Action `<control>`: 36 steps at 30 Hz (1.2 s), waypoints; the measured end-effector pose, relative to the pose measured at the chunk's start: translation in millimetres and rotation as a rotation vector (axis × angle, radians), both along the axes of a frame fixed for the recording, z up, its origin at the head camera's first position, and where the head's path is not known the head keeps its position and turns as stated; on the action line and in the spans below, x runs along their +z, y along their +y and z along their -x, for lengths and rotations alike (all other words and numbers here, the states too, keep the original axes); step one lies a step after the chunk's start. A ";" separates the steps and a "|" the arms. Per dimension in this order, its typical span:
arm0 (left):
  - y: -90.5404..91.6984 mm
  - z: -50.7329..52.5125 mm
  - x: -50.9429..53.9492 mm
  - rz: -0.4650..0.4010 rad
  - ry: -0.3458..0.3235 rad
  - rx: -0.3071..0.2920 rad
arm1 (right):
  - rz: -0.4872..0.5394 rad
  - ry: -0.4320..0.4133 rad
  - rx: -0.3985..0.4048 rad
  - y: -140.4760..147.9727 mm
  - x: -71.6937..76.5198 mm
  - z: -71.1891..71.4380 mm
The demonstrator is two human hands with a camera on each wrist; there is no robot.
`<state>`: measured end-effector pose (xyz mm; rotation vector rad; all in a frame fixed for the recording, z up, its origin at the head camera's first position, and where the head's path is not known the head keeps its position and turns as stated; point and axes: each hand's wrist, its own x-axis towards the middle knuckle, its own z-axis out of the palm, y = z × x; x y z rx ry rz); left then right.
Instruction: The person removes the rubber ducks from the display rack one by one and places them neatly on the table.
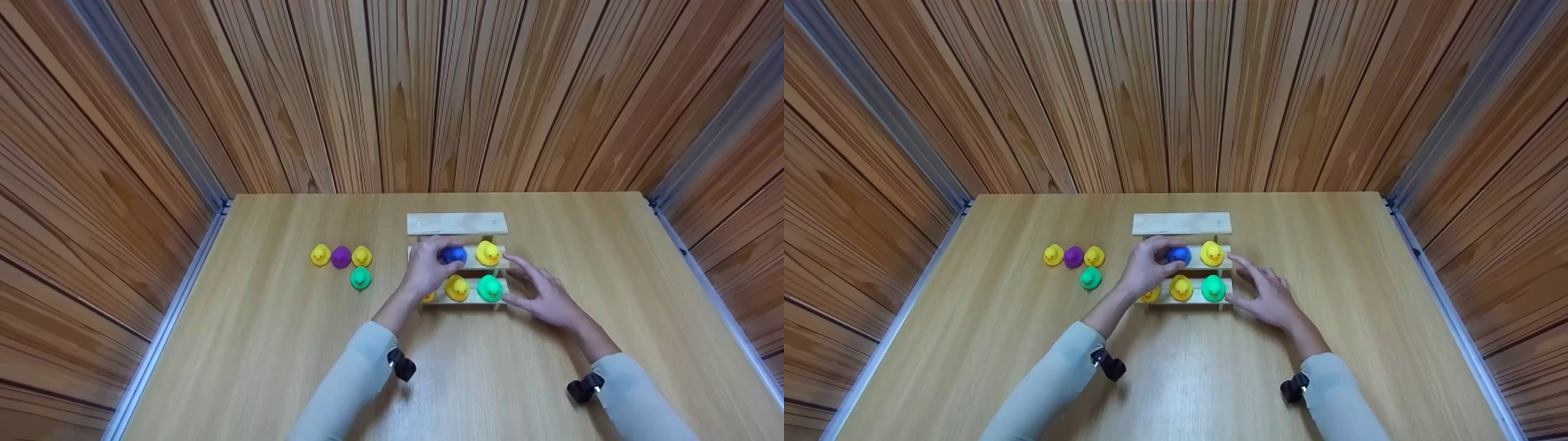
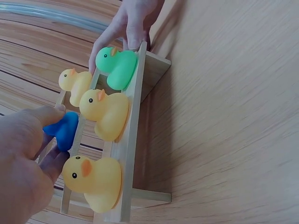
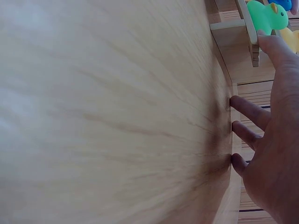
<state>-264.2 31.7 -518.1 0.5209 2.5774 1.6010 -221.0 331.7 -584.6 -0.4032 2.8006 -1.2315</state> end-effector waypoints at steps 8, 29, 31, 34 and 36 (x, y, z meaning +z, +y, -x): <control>-3.5 0.0 3.8 0.007 0.022 0.001 | -0.008 -0.014 -0.002 -0.2 1.3 -0.3; -38.9 -1.8 4.4 -0.040 0.004 -0.023 | -0.017 -0.004 0.002 -0.1 0.9 -0.5; -45.1 -0.9 2.9 -0.044 0.007 -0.018 | -0.018 -0.004 0.001 -0.3 0.6 -0.3; -55.4 0.5 -0.1 -0.058 0.016 -0.022 | -0.017 -0.008 0.002 -0.1 0.6 -0.3; -62.1 0.9 -1.4 -0.064 0.011 -0.021 | -0.013 -0.009 0.002 0.3 1.1 -0.6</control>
